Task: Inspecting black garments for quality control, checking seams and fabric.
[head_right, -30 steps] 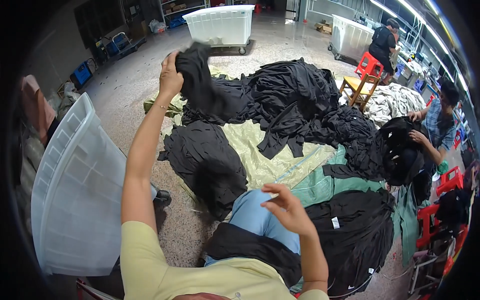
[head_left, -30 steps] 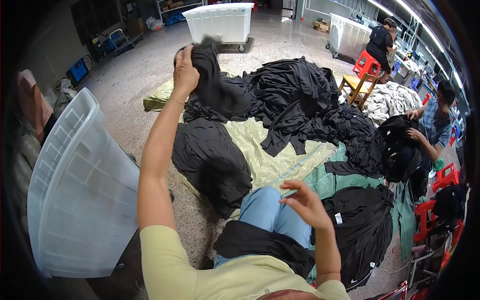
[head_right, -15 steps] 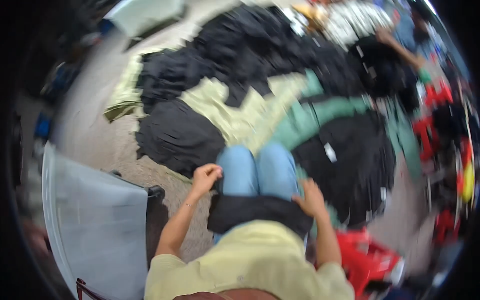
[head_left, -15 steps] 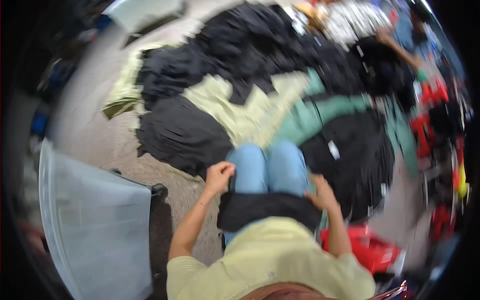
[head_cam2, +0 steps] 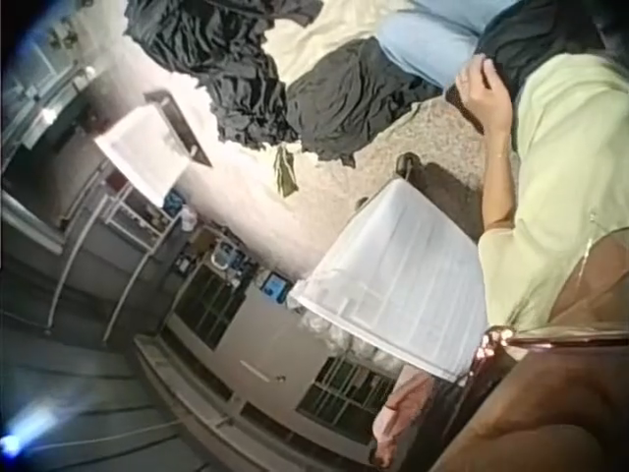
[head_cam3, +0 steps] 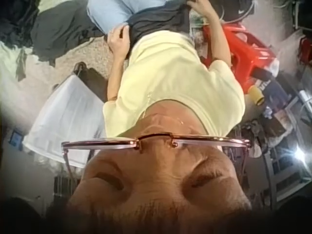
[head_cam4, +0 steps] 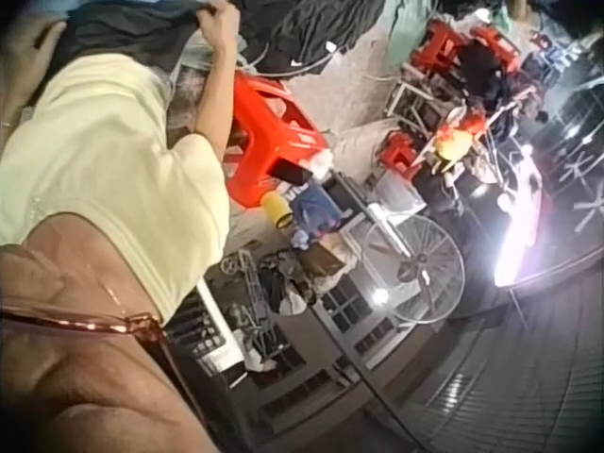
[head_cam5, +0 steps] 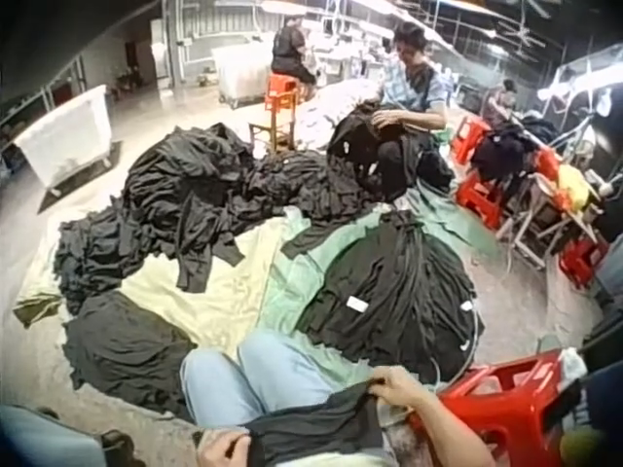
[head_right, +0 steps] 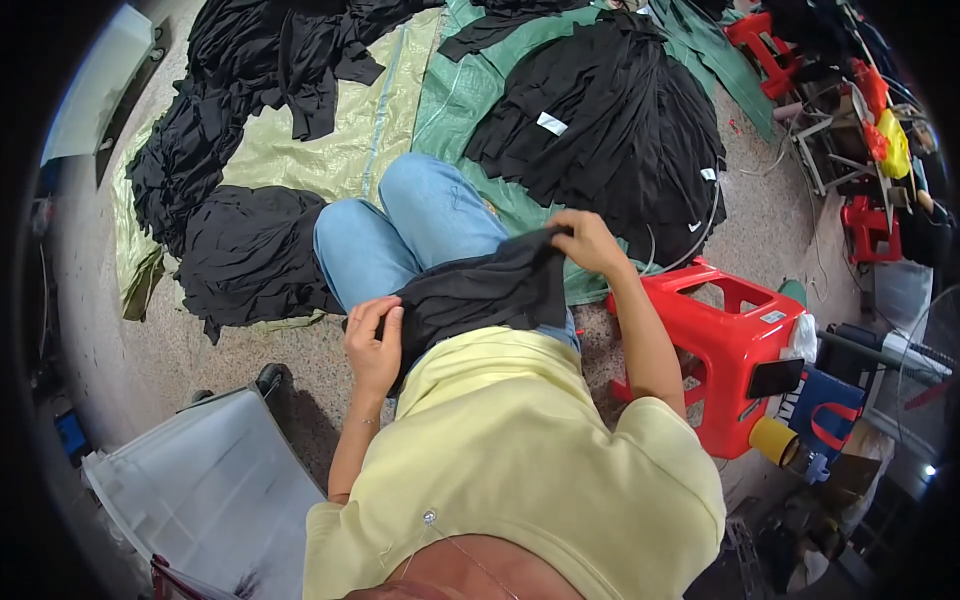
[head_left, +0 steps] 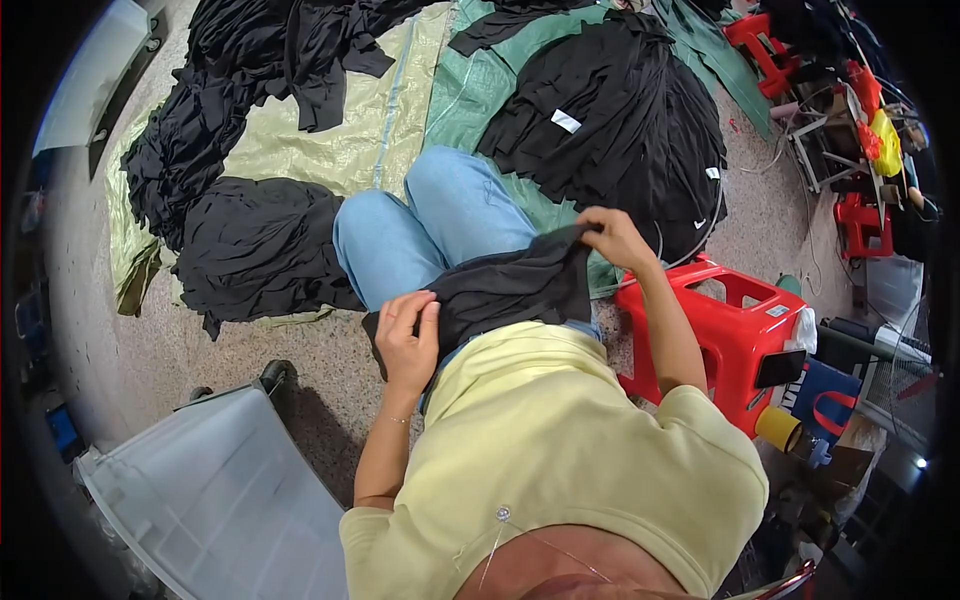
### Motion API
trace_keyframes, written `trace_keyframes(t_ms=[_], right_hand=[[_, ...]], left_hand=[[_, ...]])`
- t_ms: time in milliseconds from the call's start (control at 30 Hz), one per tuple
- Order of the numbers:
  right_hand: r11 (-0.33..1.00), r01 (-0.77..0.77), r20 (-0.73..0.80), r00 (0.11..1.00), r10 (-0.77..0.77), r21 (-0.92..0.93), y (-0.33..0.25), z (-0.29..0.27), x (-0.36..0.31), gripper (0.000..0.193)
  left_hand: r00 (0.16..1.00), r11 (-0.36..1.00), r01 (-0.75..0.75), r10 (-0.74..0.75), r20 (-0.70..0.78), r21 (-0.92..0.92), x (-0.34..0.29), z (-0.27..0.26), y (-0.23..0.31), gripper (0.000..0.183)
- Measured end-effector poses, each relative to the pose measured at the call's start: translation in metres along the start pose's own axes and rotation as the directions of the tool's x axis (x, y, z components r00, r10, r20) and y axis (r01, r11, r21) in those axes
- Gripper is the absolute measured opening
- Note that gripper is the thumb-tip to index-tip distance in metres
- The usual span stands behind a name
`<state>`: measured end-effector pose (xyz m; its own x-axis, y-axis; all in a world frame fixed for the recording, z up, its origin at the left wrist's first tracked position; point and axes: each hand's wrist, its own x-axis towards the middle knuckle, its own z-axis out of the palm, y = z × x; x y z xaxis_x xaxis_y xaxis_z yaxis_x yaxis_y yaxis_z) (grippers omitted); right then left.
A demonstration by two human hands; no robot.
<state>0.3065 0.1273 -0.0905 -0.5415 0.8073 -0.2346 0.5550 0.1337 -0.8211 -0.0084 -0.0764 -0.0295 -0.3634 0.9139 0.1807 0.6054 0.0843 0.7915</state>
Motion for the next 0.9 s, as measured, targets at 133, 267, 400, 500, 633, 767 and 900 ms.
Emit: trace_keyframes(t_ms=[133,267,400,500,633,767,900], right_hand=[[0.964,0.077,-0.392,0.919,0.031,0.256,-0.075,-0.007,0.030,0.010],[0.978,0.194,-0.550,0.826,-0.119,0.080,-0.111,-0.002,0.061,0.017],[0.996,-0.017,-0.530,0.847,-0.034,-0.092,-0.107,0.002,0.095,0.032],[0.980,-0.057,-0.514,0.856,-0.049,-0.189,-0.110,0.022,0.120,0.037],[0.958,-0.118,-0.499,0.866,-0.030,-0.263,-0.058,0.038,0.140,0.025],[0.925,0.221,-0.478,0.805,-0.351,-0.309,-0.056,0.055,0.108,0.041],[0.952,0.056,-0.391,0.918,0.069,0.299,-0.070,0.080,0.064,0.041]], left_hand=[[0.980,0.959,0.033,-0.086,0.177,0.281,0.005,0.006,0.018,0.062],[0.983,0.896,-0.122,0.048,0.179,0.426,-0.001,0.001,-0.028,0.057],[0.804,0.650,0.591,-0.422,0.419,-0.477,0.032,-0.058,-0.022,0.024],[0.769,0.591,0.621,-0.335,0.544,-0.515,0.078,-0.090,-0.013,0.030],[0.986,0.917,0.099,-0.037,-0.166,0.386,0.101,-0.045,-0.061,0.033],[0.973,0.989,-0.005,0.039,-0.228,0.149,0.076,-0.024,-0.024,0.009],[0.998,0.997,0.027,-0.023,-0.054,0.067,0.037,0.022,0.012,0.011]])
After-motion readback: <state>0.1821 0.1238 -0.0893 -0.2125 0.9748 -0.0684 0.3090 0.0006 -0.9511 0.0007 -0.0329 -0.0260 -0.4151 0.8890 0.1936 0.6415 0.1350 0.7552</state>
